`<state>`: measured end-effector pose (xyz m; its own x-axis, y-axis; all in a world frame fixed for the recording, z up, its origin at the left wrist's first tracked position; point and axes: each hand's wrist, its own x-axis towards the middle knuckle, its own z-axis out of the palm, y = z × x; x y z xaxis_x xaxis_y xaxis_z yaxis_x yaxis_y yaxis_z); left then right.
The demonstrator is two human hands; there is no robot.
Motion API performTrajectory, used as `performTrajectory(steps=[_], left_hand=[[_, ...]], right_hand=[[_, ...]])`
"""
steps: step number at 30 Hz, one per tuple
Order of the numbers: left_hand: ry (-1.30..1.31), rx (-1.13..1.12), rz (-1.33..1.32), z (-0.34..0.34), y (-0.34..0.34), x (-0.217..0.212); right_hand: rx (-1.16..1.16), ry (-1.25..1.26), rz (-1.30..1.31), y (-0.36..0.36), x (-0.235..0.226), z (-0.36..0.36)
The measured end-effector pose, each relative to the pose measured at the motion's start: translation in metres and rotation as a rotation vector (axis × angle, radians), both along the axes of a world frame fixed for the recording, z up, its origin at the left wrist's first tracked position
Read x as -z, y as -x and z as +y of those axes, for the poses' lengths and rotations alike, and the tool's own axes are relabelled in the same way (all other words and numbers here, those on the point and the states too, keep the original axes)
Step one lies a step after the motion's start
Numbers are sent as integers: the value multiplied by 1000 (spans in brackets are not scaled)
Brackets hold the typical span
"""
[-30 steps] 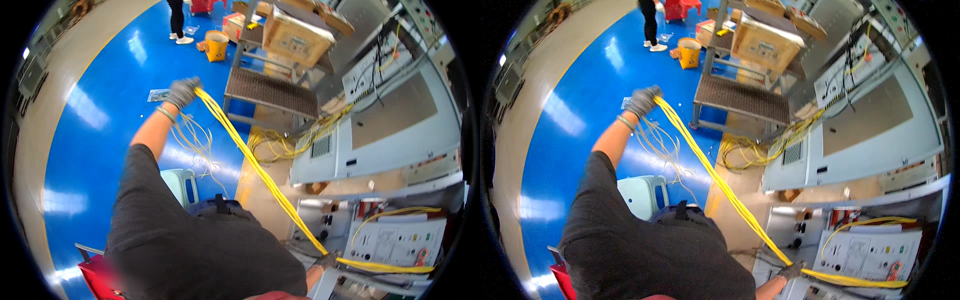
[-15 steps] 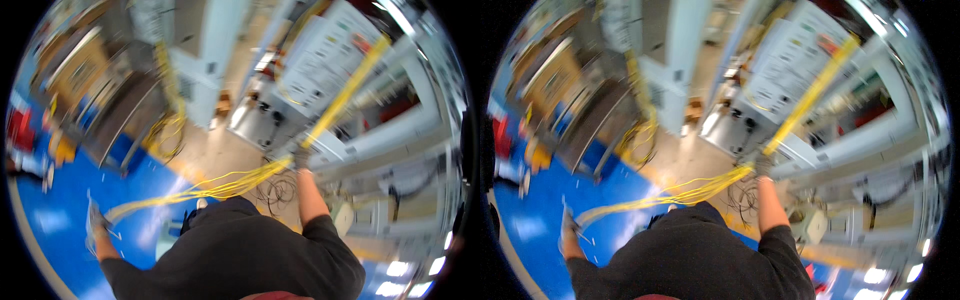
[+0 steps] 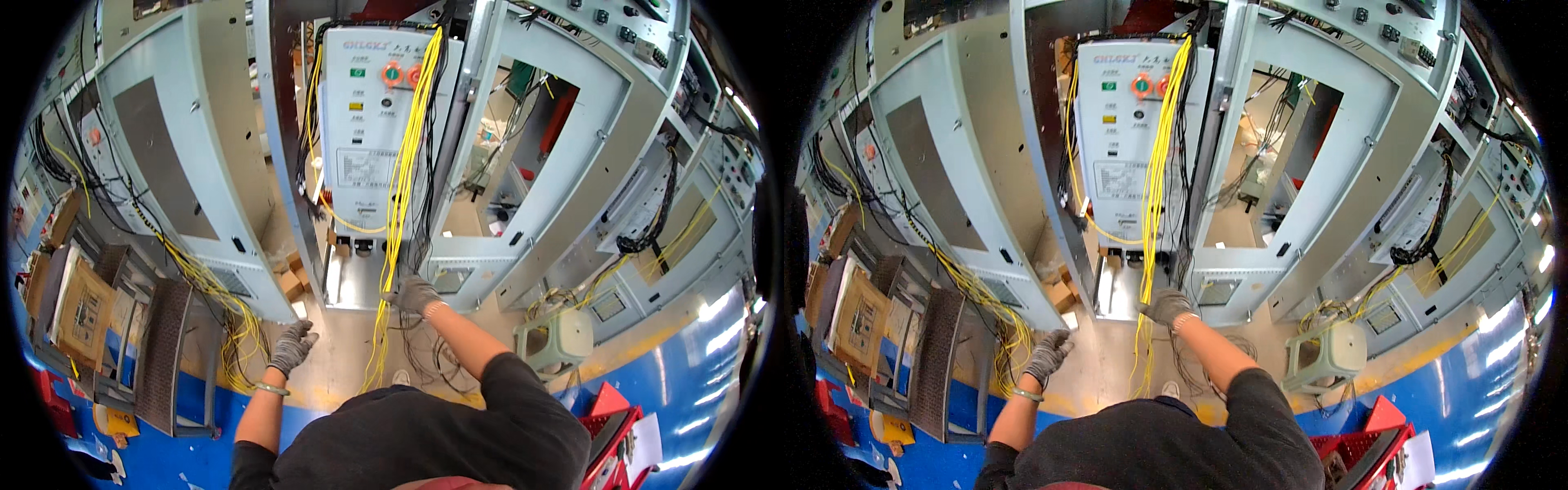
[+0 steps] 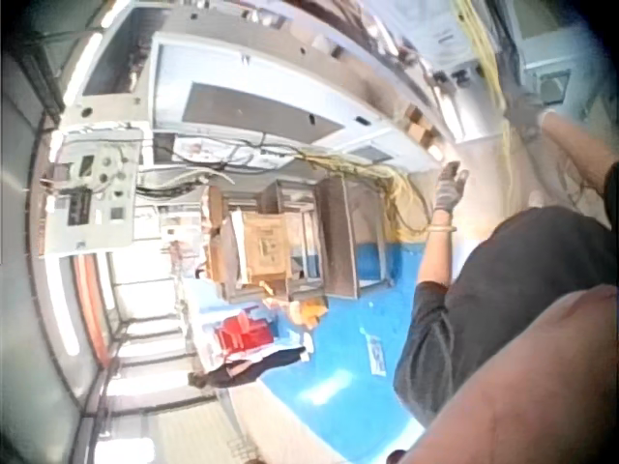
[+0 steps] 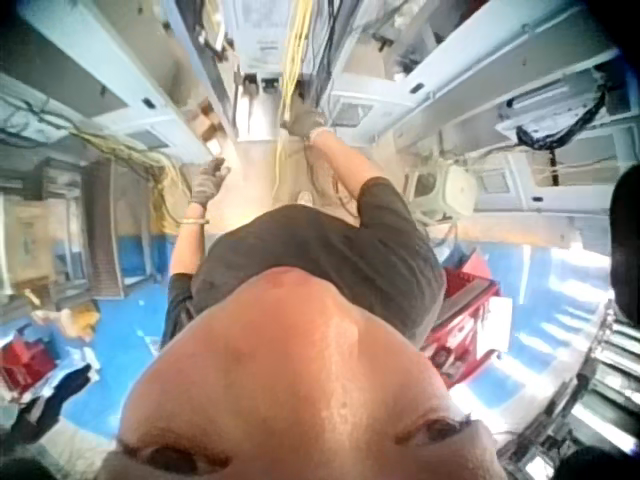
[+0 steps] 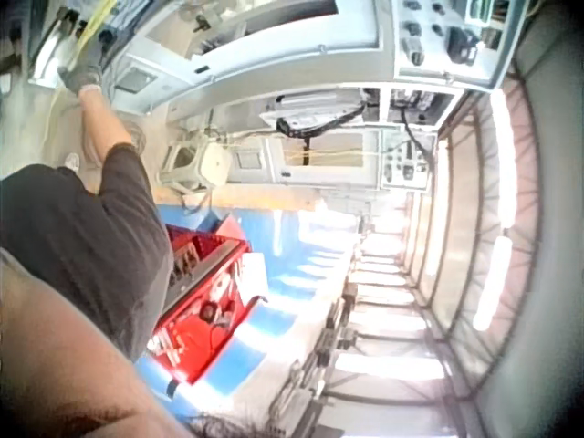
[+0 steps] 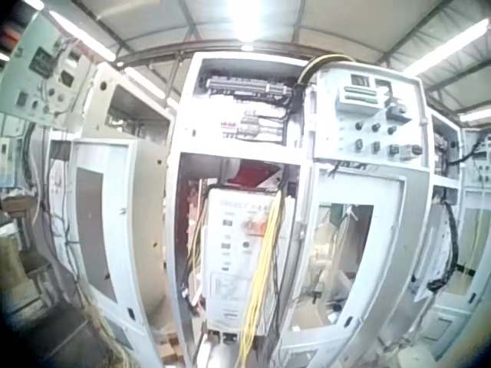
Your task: The person organizes and bundles yellow and black cables inside an electrical cabinet. They gather loose cables, align them, and secure them with zip ties to maintain neatness and accessibility.
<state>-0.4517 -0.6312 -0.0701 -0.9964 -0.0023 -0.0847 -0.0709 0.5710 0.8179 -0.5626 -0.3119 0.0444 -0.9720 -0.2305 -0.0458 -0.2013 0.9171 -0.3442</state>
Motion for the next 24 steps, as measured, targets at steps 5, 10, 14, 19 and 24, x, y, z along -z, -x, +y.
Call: performTrajectory(steps=[5, 10, 14, 19, 24], left_hand=[[122, -56, 302, 33, 111, -140], [85, -70, 721, 125, 194, -275], [195, -24, 862, 179, 235, -375], [170, -15, 895, 204, 304, -446], [65, 34, 719, 222, 358, -477]], right_hand=[[-25, 332, -24, 78, -48, 124], [-118, 531, 471, 129, -195, 130], [-175, 594, 607, 159, -271, 118], [-126, 529, 727, 214, -311, 93], [-63, 516, 656, 248, -322, 63]])
